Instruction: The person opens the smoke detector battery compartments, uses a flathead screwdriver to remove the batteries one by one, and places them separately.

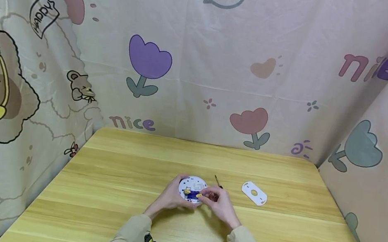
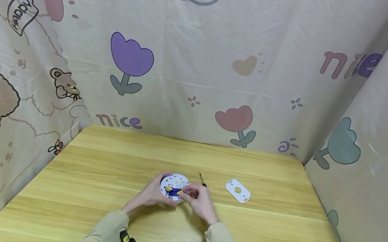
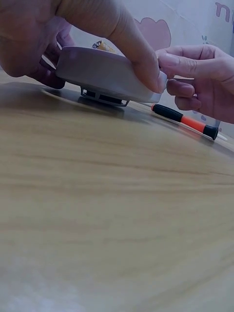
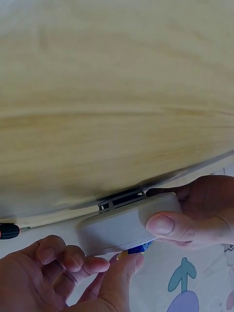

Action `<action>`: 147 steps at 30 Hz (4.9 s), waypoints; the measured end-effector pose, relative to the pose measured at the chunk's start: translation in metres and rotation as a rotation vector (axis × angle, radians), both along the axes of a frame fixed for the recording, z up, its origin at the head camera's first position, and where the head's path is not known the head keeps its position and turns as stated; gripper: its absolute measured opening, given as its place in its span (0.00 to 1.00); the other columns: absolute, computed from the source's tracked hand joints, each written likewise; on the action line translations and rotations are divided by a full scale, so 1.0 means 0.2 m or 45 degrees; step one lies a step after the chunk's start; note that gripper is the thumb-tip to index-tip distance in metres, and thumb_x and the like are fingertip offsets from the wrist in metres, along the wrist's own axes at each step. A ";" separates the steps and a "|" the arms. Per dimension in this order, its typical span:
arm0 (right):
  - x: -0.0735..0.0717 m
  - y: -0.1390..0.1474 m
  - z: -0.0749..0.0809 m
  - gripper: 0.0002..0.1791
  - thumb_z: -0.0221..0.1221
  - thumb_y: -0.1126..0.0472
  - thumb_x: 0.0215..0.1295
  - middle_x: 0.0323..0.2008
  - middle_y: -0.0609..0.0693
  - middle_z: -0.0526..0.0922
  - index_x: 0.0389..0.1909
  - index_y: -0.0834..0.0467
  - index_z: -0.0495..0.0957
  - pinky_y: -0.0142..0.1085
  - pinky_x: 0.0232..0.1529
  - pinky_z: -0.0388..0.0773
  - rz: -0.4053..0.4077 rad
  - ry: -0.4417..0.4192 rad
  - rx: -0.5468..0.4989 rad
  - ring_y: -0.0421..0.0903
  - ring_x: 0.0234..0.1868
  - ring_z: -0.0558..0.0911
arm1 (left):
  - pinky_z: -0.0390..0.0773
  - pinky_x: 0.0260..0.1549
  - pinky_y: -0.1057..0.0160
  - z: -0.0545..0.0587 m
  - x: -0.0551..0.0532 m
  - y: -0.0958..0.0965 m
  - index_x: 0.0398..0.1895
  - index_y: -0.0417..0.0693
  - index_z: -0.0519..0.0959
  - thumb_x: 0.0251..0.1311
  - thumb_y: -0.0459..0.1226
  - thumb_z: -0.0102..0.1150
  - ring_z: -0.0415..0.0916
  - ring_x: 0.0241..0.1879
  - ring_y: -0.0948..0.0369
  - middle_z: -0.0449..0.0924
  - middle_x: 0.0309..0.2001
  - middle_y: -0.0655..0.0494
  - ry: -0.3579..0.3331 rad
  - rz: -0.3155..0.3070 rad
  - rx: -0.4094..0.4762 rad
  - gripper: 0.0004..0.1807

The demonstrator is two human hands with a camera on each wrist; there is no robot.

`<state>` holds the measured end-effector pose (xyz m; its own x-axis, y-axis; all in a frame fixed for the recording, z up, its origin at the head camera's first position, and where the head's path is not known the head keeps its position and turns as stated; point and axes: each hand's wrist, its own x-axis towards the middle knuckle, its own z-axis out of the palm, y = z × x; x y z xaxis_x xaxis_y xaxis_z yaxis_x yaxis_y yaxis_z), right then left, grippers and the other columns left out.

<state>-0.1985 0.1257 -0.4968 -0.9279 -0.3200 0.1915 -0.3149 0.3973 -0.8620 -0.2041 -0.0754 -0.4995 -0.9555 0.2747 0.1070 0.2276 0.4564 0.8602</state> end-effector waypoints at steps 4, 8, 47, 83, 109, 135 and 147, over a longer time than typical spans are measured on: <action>0.01 0.00 0.00 0.09 0.64 0.56 0.48 0.29 0.46 0.79 0.32 0.50 0.80 0.29 0.24 0.74 0.008 0.006 -0.014 0.38 0.25 0.74 | 0.71 0.53 0.53 0.00 0.00 0.00 0.61 0.42 0.57 0.20 0.46 0.77 0.69 0.49 0.54 0.69 0.52 0.48 -0.010 0.004 -0.017 0.58; 0.01 0.00 0.00 0.09 0.63 0.54 0.49 0.29 0.46 0.80 0.33 0.49 0.79 0.30 0.25 0.75 -0.010 -0.027 -0.039 0.39 0.25 0.75 | 0.70 0.53 0.52 -0.01 0.00 0.00 0.61 0.41 0.57 0.20 0.46 0.77 0.69 0.50 0.54 0.69 0.52 0.47 -0.014 0.003 -0.019 0.58; 0.03 0.05 -0.05 0.21 0.62 0.60 0.51 0.35 0.65 0.80 0.42 0.72 0.74 0.46 0.39 0.80 -0.182 -0.219 -0.695 0.50 0.31 0.82 | 0.69 0.55 0.50 0.01 0.00 0.01 0.61 0.42 0.58 0.18 0.47 0.78 0.68 0.51 0.54 0.69 0.54 0.47 -0.017 0.029 -0.029 0.59; -0.01 0.17 -0.03 0.24 0.65 0.66 0.47 0.30 0.51 0.85 0.45 0.72 0.72 0.38 0.41 0.80 -0.683 -0.308 -1.185 0.46 0.32 0.84 | 0.68 0.55 0.47 0.01 0.00 0.00 0.62 0.41 0.57 0.18 0.46 0.78 0.67 0.53 0.51 0.68 0.55 0.46 -0.027 0.024 -0.001 0.59; -0.08 0.24 -0.10 0.20 0.65 0.69 0.43 0.21 0.38 0.81 0.41 0.69 0.76 0.26 0.31 0.80 -0.875 -0.300 -0.739 0.35 0.25 0.80 | 0.67 0.56 0.48 0.01 0.00 0.01 0.62 0.44 0.57 0.18 0.46 0.78 0.67 0.54 0.51 0.68 0.55 0.47 -0.063 0.041 -0.011 0.60; -0.10 0.28 -0.11 0.12 0.67 0.66 0.40 0.27 0.56 0.84 0.30 0.62 0.82 0.22 0.23 0.74 -0.825 -0.082 -0.098 0.32 0.21 0.76 | 0.66 0.57 0.48 0.01 0.00 0.01 0.62 0.43 0.57 0.18 0.47 0.78 0.66 0.55 0.51 0.67 0.56 0.47 -0.056 0.046 -0.025 0.60; -0.10 0.28 -0.12 0.10 0.67 0.66 0.41 0.27 0.56 0.83 0.28 0.61 0.81 0.23 0.23 0.73 -0.803 -0.054 -0.036 0.34 0.21 0.75 | 0.67 0.57 0.49 0.02 0.00 0.00 0.62 0.45 0.57 0.17 0.46 0.78 0.67 0.54 0.52 0.68 0.56 0.48 -0.075 0.048 -0.027 0.60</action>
